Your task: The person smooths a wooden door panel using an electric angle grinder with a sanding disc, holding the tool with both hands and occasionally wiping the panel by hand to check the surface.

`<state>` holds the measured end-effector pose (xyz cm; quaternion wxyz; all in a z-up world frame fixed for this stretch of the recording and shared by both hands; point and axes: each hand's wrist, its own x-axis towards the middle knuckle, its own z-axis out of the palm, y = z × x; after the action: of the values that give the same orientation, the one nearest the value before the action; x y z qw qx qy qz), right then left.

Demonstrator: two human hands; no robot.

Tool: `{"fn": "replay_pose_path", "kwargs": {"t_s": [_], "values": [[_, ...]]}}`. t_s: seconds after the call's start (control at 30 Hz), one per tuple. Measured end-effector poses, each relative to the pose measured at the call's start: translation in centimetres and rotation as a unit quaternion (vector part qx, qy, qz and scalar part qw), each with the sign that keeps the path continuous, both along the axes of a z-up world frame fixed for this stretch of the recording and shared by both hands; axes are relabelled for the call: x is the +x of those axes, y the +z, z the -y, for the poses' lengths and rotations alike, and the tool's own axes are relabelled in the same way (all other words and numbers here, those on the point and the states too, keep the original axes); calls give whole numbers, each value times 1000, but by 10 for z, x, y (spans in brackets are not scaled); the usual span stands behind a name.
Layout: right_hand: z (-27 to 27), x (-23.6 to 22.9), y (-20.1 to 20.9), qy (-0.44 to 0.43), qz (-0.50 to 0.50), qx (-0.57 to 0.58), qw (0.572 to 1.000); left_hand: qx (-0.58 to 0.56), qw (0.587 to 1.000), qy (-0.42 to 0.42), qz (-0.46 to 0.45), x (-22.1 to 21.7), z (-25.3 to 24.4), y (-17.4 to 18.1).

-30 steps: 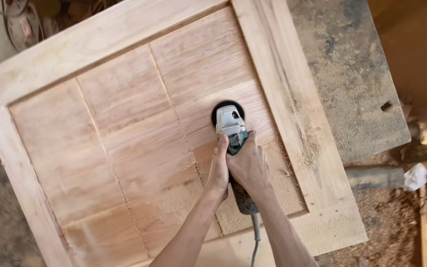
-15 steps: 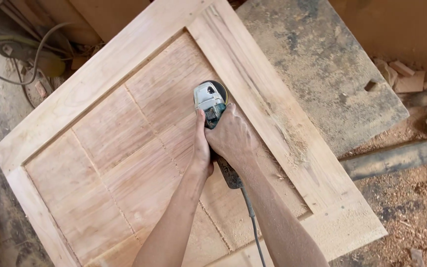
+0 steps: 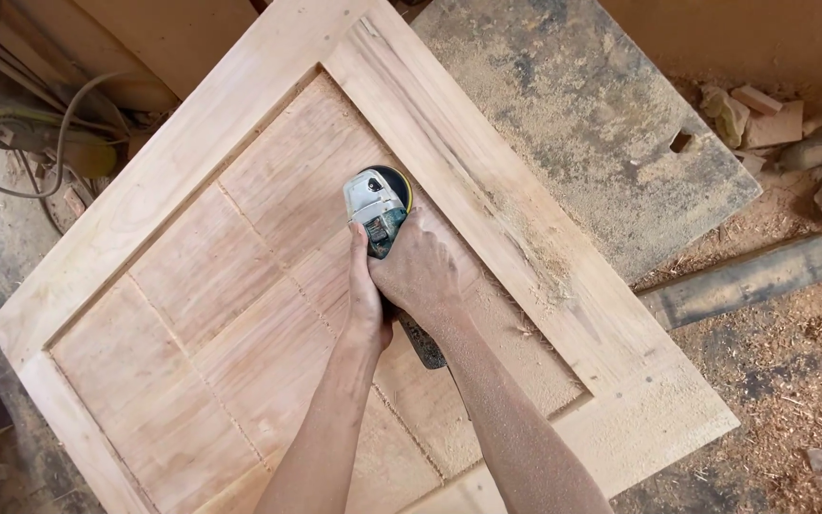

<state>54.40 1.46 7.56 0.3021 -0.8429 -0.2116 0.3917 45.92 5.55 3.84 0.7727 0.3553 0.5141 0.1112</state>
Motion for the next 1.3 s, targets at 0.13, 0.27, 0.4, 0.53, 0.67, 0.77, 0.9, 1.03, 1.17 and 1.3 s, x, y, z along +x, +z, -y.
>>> {"fn": "replay_pose_path", "kwargs": {"t_s": [0.13, 0.27, 0.4, 0.53, 0.67, 0.77, 0.9, 1.03, 1.17, 1.3], "values": [[17, -7, -5, -16, 2, -5, 1000, 0, 1000, -1, 10, -3, 14, 0], [35, -10, -5, -21, 7, -8, 1000, -26, 998, -30, -51, -8, 31, -4], [57, -19, -3, -18, 12, -33, 999, -30, 999, -26, -36, -22, 54, -13], [84, -30, 6, -34, -5, -47, 998, -41, 995, -53, -76, -35, 82, -12], [105, -47, 0, -57, -37, -53, 996, -44, 994, -58, -80, -53, 106, -21], [107, -56, -13, -56, -39, -47, 997, -42, 996, -49, -54, -61, 104, -17], [104, -64, -10, -64, -38, -43, 996, -51, 994, -78, -54, -65, 100, -17], [116, -56, -3, -77, -26, -55, 995, -43, 992, -98, -62, -56, 110, -14], [129, -57, 0, -100, -23, -62, 993, -34, 993, -97, -60, -60, 124, -25], [137, -60, 2, -103, -47, -76, 991, -58, 995, -79, -10, -61, 131, -7]]}}
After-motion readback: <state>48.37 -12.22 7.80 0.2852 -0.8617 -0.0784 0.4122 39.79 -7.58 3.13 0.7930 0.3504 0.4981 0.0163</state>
